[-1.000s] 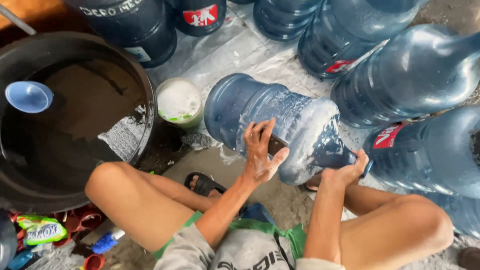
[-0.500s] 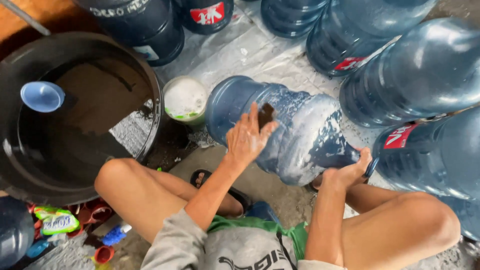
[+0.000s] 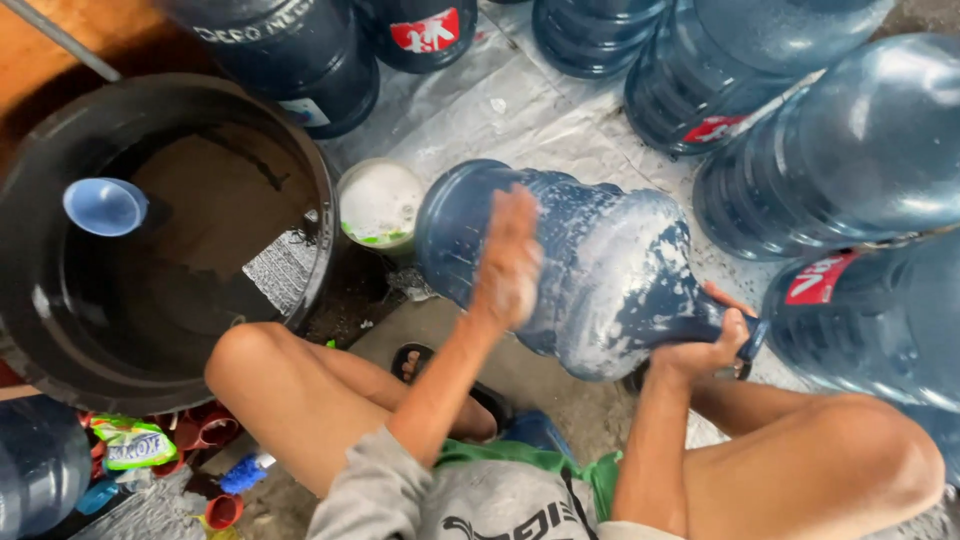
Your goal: The person scrubs a large blue water dispenser bottle with a brush and soapy water, rotating it to clean multiple sides. They dip the brush into a bucket of soapy water and continue scrubbing the exterior surface.
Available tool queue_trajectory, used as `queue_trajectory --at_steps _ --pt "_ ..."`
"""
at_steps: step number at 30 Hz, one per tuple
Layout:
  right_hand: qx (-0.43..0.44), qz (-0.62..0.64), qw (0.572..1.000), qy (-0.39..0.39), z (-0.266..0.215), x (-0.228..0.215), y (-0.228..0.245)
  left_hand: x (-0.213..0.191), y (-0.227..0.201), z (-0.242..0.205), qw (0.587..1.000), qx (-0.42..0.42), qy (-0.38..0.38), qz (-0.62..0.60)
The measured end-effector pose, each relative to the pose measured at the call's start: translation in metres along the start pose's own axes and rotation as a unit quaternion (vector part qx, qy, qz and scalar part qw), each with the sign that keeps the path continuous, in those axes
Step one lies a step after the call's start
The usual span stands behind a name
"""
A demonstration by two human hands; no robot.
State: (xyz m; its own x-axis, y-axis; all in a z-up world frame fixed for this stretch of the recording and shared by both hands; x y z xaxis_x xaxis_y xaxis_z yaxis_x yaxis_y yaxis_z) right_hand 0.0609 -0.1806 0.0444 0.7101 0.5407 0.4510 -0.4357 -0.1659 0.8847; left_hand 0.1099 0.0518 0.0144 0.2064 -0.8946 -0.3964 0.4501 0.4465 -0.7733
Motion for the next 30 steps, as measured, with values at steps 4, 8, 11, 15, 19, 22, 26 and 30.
queue_trajectory --at_steps 4,8,11,15,19,22,26,30 --pt "0.063 0.093 0.992 -0.051 0.002 -0.011 0.0 0.02 -0.012 -0.018 0.999 0.013 0.01 0.028" --pt "0.061 0.115 0.991 -0.027 0.011 -0.009 -0.013 0.006 -0.023 -0.004 0.998 -0.053 0.027 -0.027" --pt "0.046 0.102 0.994 -0.002 0.016 -0.013 -0.015 0.0 -0.01 0.01 0.99 -0.046 0.017 -0.135" --pt "0.046 0.117 0.992 -0.001 0.019 -0.022 -0.027 -0.002 0.027 0.036 0.998 -0.063 0.0 0.017" --pt "0.039 0.079 0.996 0.003 0.021 -0.032 -0.028 0.015 0.034 0.043 0.983 -0.062 0.059 0.161" --pt "0.035 0.106 0.994 0.011 0.023 -0.03 -0.035 0.029 0.03 0.053 0.945 -0.044 0.115 0.304" --pt "0.006 0.065 0.997 0.048 0.017 -0.026 -0.03 0.048 0.086 0.07 0.956 -0.127 0.231 0.126" --pt "0.0 0.1 0.994 0.047 0.019 -0.033 -0.032 0.048 0.0 0.081 0.889 -0.23 0.322 -0.23"
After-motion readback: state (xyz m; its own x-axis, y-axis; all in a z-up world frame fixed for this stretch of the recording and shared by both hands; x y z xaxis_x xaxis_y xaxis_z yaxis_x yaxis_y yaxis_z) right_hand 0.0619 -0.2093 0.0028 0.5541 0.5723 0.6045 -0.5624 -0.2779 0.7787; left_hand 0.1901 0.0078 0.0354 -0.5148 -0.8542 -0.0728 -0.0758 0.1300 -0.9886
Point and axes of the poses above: each hand's wrist, its own z-axis towards the middle knuckle, its own x-axis out of the palm, y = z × x, the point moved 4 cm from there along z, towards the middle knuckle, and after that the axes turned 6 degrees about -x, right-handed, at the moved point
